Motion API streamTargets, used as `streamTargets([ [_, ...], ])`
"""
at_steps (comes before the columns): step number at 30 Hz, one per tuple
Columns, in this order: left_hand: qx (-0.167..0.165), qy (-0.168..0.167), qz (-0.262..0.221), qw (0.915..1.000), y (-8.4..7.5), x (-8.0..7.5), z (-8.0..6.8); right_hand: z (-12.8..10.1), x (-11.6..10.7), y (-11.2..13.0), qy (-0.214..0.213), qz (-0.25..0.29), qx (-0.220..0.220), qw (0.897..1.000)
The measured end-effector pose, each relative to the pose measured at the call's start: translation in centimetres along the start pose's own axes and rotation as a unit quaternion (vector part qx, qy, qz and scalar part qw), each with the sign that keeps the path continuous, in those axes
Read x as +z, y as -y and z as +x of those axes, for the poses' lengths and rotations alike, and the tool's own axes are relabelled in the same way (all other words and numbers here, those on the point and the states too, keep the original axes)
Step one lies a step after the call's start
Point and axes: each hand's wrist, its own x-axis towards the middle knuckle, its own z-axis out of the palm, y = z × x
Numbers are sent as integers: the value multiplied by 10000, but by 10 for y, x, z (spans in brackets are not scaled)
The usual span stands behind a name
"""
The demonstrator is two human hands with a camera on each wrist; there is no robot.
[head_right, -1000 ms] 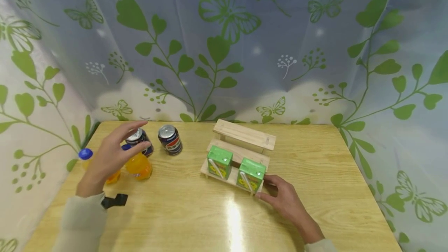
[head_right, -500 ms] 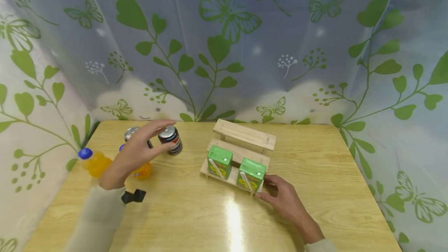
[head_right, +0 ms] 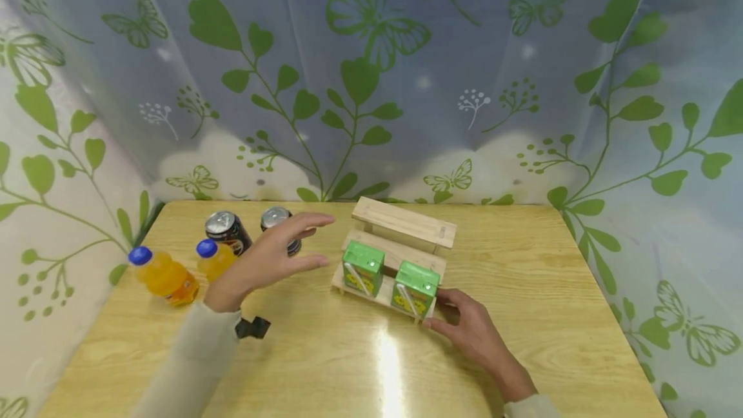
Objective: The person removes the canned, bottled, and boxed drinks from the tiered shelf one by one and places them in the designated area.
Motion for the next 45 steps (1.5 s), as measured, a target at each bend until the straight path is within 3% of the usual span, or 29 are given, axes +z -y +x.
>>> streamTargets([
  [20, 41, 719, -10, 9974, 1, 43, 15, -1, 1, 1, -7, -26, 21, 10000],
  [32, 154, 550, 188, 9982, 4, 59, 21, -1, 1, 1, -18, -44, 39, 10000],
  [45, 63, 244, 280, 9993, 2, 62, 19, -2, 0, 2, -10, -29, -22, 10000],
])
